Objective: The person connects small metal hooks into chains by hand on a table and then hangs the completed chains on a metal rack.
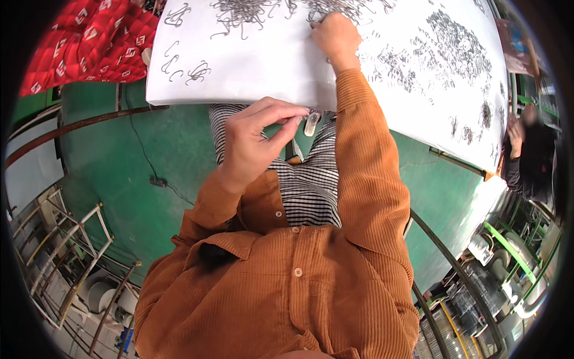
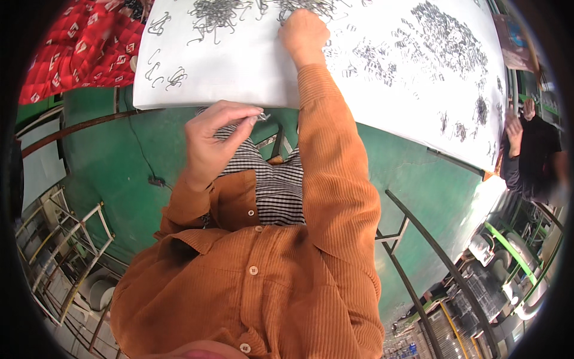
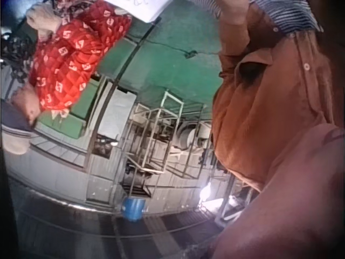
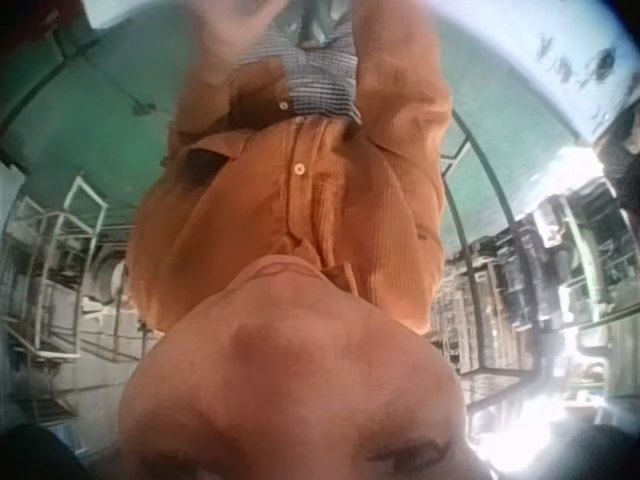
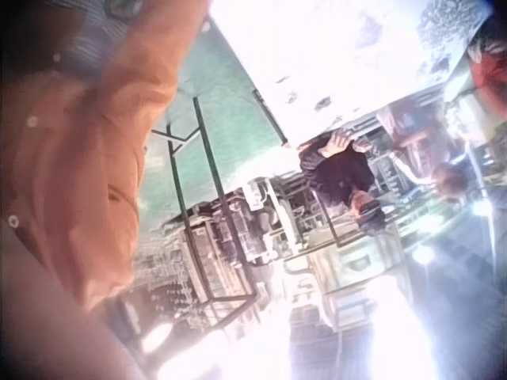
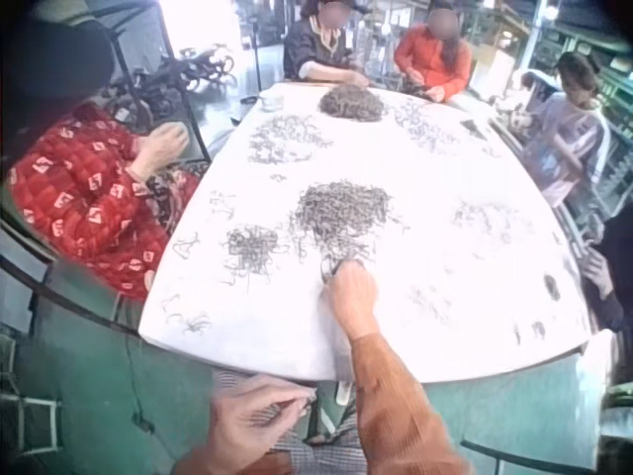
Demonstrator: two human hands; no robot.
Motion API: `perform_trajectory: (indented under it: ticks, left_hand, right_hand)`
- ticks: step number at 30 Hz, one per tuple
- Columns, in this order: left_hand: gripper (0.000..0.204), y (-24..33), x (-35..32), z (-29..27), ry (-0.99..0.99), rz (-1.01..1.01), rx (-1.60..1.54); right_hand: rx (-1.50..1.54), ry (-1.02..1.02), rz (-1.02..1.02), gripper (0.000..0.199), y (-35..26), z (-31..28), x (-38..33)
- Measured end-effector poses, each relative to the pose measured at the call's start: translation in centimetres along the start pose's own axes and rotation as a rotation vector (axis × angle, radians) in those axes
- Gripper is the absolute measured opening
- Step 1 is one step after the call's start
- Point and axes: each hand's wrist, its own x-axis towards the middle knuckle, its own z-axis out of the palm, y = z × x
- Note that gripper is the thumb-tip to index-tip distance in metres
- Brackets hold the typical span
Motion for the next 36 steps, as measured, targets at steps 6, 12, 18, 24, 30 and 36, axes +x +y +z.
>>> perform_trajectory:
  ticks: [6,12,18,24,30,36]
  left_hand:
    - [0.019,-0.7,-0.6,-0.9,0.001,-0.003,-0.02]
    - [0.018,-1.0,-0.8,-1.1,-0.014,0.035,0.006]
    - [0.018,-0.7,-0.9,-0.7,-0.024,0.074,0.015]
    - [0.018,0.0,-1.1,-0.6,-0.027,0.04,0.006]
    - [0.018,0.0,-1.2,-0.4,-0.03,0.051,0.024]
    - [0.018,-0.1,-1.1,0.1,-0.036,0.046,0.008]
  right_hand:
    - [0.146,-0.209,-0.198,0.02,2.1,-1.7,0.3]
    - [0.209,-0.369,-0.516,0.016,2.7,-2.7,-1.1]
    - [0.054,0.09,-0.434,0.024,2.3,0.2,1.0]
    - [0.164,0.091,-0.333,0.022,2.5,-2.7,0.5]
    - [0.264,0.019,-0.327,0.015,2.7,-1.7,-1.1]
    - [0.064,-0.051,-0.347,0.016,0.7,1.0,-4.3]
